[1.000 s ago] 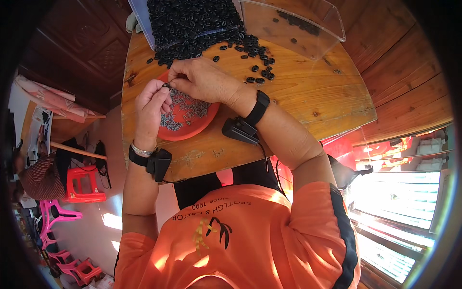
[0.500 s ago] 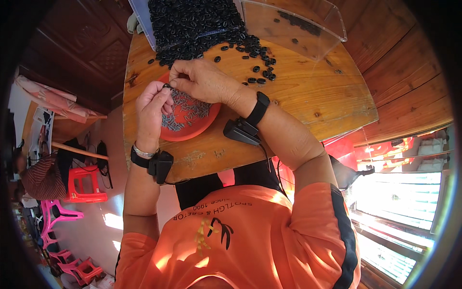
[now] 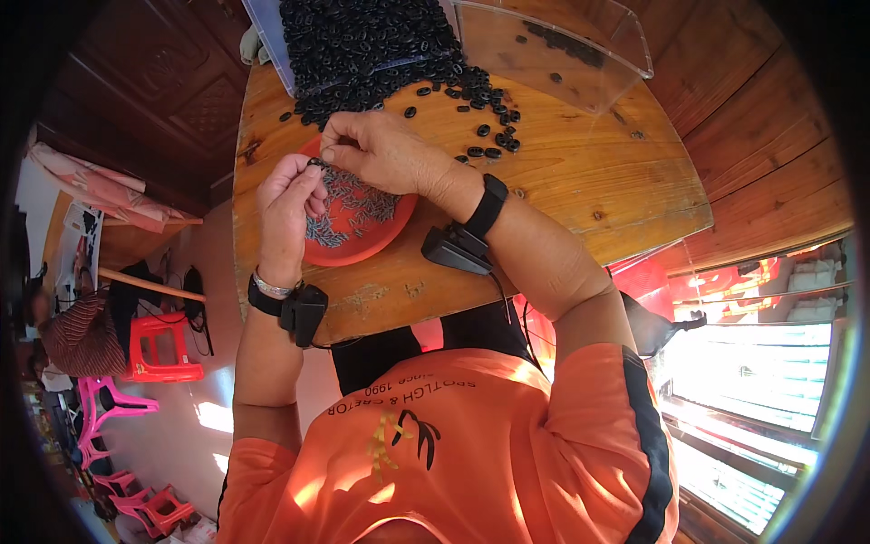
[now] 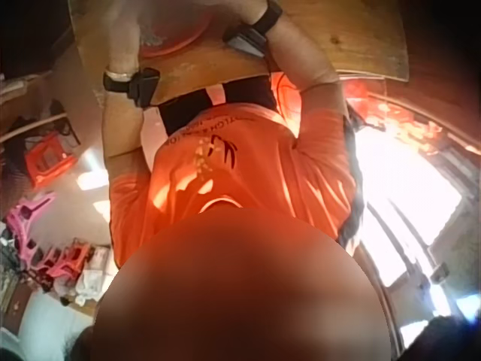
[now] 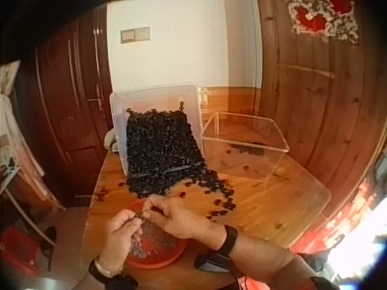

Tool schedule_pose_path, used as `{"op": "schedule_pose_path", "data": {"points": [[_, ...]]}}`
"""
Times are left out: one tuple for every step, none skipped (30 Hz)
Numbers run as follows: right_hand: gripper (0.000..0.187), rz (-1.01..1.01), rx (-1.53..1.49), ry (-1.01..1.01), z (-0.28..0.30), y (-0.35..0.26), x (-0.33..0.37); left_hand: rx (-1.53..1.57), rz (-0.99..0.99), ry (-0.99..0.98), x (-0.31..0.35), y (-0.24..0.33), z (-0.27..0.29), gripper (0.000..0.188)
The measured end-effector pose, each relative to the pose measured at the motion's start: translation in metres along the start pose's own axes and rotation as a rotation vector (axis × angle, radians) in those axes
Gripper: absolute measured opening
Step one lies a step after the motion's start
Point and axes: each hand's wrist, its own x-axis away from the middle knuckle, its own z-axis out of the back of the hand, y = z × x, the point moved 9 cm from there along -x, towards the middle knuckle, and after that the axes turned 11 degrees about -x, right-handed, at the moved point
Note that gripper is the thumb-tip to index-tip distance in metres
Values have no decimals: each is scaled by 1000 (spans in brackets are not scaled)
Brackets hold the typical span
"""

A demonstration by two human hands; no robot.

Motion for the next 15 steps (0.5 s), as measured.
{"op": "schedule_pose_path", "data": {"points": [[11, 2, 20, -2, -1, 0, 0, -6, 0, 0, 0, 0, 0, 13], [11, 3, 40, -4, -1, 0, 0, -6, 0, 0, 0, 0, 0, 13], [11, 2, 41, -4, 0, -1, 0, 6, 0, -6, 0, -1, -1, 13], [11, 6, 49, 0, 0, -4, 0, 18, 0, -11, -1, -1, -2, 13], [11, 10, 56, 4, 1, -6, 1, 19, 0, -12, -1, -1, -3, 13], [11, 10, 55, 4, 0, -6, 1, 12, 0, -7, 0, -1, -2, 13], [11, 15, 79, 18, -1, -6, 1, 5, 1, -1, 0, -1, -2, 13], [11, 19, 104, 32, 0, -7, 2, 4, 1, -1, 0, -2, -2, 13], [11, 18, 103, 32, -1, -7, 2, -8, -12, 5, 0, -3, -2, 13], [11, 25, 127, 36, -2, -8, 2, -20, -24, 12, 0, -2, -1, 13], [10, 33, 150, 40, -2, -9, 2, -20, -24, 11, 0, -2, -1, 13], [10, 33, 150, 40, -4, -10, 3, -24, 7, 21, 1, -4, -1, 13], [10, 35, 154, 51, -5, -10, 4, -28, 38, 31, 2, -6, -1, 13], [10, 37, 159, 61, -5, -11, 4, -28, 38, 32, 2, -5, -2, 13], [10, 37, 160, 62, -5, -10, 4, -3, 46, 38, 3, -6, -3, 13]]}}
